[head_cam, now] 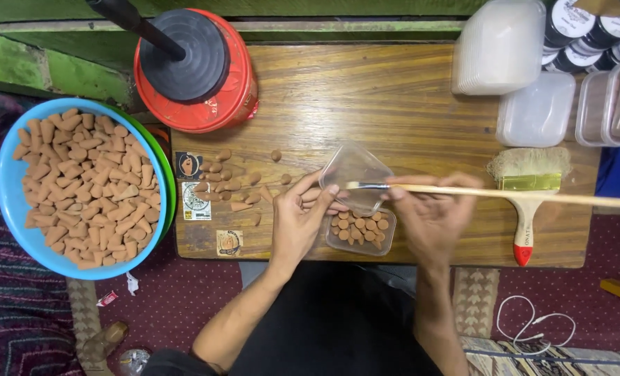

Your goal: Packaging incense cones into small plastic containers and organizing the workspace using a brush and a stick.

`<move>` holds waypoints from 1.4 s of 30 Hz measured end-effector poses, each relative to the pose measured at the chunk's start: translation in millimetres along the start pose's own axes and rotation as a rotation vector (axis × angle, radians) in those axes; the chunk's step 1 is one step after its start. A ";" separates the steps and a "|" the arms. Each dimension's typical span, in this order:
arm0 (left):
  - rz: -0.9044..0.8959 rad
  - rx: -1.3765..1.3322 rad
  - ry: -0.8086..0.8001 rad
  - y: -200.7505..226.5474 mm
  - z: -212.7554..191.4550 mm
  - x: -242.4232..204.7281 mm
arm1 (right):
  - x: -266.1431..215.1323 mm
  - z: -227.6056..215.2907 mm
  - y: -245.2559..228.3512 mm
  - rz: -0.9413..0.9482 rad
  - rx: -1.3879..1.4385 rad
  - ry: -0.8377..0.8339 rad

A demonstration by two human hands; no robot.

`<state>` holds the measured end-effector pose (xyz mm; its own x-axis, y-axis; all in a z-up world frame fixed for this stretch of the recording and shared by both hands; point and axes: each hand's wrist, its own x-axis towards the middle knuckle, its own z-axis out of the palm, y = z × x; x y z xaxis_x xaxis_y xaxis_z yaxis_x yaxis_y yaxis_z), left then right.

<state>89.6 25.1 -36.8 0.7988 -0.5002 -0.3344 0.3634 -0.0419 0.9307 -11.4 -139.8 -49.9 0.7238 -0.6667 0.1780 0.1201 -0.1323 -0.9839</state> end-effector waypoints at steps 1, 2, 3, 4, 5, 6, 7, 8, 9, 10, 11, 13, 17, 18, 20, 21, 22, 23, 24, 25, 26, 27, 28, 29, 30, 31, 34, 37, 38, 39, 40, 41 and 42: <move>0.013 0.026 0.002 -0.3 1.7 -1.0 | -2.1 10.2 -2.1 0.038 0.041 -0.026; 0.029 0.051 0.007 -0.2 3.1 -1.3 | -2.8 20.9 -4.1 0.073 0.084 -0.054; 0.030 0.053 0.003 1.9 3.7 -2.5 | -0.4 22.1 0.1 0.071 0.084 -0.050; 0.036 0.064 0.004 3.6 4.3 -4.7 | 1.4 23.2 4.3 0.046 0.078 -0.065; 0.043 0.075 0.006 5.4 4.5 -7.2 | 3.0 24.7 8.4 0.020 0.073 -0.080; 0.045 0.075 0.006 3.7 3.1 -6.9 | 8.4 22.0 10.0 0.018 0.073 -0.080; 0.036 0.045 0.009 2.1 1.5 -6.6 | 13.9 19.7 11.6 0.006 0.021 -0.010; 0.026 0.015 0.012 0.3 -0.5 -6.5 | 18.9 17.7 13.5 -0.005 -0.029 0.059; 0.028 0.016 0.013 1.1 -0.3 -7.3 | 13.9 17.5 6.7 -0.006 -0.027 0.059; 0.019 0.016 0.014 2.2 -0.1 -8.0 | 9.9 17.6 -0.1 -0.022 -0.009 0.055; 0.009 0.016 0.015 3.2 0.3 -8.7 | 5.8 17.5 -6.7 -0.039 0.010 0.051; 0.012 0.023 0.004 6.2 0.3 -10.8 | -4.1 16.1 22.2 0.024 -0.037 0.022; 0.012 0.022 -0.016 -3.1 -0.4 -7.1 | 16.7 17.0 15.4 -0.014 0.029 0.098; 0.017 0.023 -0.011 -0.7 -0.6 -7.3 | 11.9 18.4 15.5 -0.017 0.033 0.094; 0.005 0.023 -0.034 2.6 -0.4 -8.7 | -0.6 19.5 15.6 0.062 0.066 -0.061; 0.004 0.024 -0.040 0.4 -0.7 -8.1 | 8.6 19.8 17.3 0.061 0.064 -0.057; 0.007 0.020 -0.027 -1.8 -0.3 -8.1 | 18.5 19.5 18.6 0.012 0.040 0.012; 0.011 0.016 -0.015 -3.5 -0.3 -8.2 | 28.5 19.7 19.5 -0.037 0.016 0.080; 0.018 0.014 -0.010 1.4 0.0 -8.5 | 23.6 19.3 12.7 -0.043 0.019 0.074; 0.023 0.015 0.012 6.4 0.0 -8.8 | 18.7 19.1 6.2 -0.047 -0.015 0.068; 0.019 0.016 0.033 10.7 -0.3 -11.7 | 10.7 18.3 -1.1 -0.043 -0.052 0.063; 0.019 0.015 0.037 6.9 -4.1 -11.8 | 10.4 14.9 0.7 -0.042 -0.051 0.059; 0.018 0.009 0.046 2.5 -6.3 -10.8 | 9.8 9.6 2.2 -0.099 -0.106 0.074; 0.017 0.003 0.055 -2.1 -8.2 -9.8 | 9.0 3.9 3.8 -0.157 -0.161 0.088; 0.014 0.003 0.058 -0.9 -7.4 -10.1 | 9.4 -1.3 4.1 -0.153 -0.162 0.085; 0.011 0.001 0.066 0.6 -6.7 -10.5 | 9.6 -6.3 4.1 -0.138 -0.103 0.101; 0.017 -0.005 0.081 0.2 -8.3 -8.7 | -0.4 -1.4 1.1 -0.034 -0.004 0.036; 0.023 -0.012 0.090 -0.4 -4.1 -6.7 | -3.8 -11.3 9.3 0.051 -0.030 0.041; 0.033 -0.011 0.108 0.4 -3.8 -6.3 | -1.3 -15.7 15.2 0.040 -0.082 0.114; 0.033 -0.011 0.112 -1.4 -3.7 -6.6 | -7.5 -17.6 12.3 0.040 -0.081 0.111; 0.038 -0.017 0.111 -2.4 -3.9 -6.0 | -12.8 -18.8 9.5 0.055 -0.043 0.089; 0.043 -0.022 0.111 -3.7 -3.7 -5.2 | -18.0 -20.6 6.8 0.070 -0.005 0.067; 0.040 -0.022 0.102 -3.3 -2.8 -5.2 | -18.1 -17.1 11.4 0.071 -0.009 0.076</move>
<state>85.6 30.3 -38.6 0.8570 -0.4104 -0.3117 0.3402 -0.0038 0.9404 -34.7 -141.7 -64.1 0.6767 -0.7282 0.1087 0.0637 -0.0893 -0.9940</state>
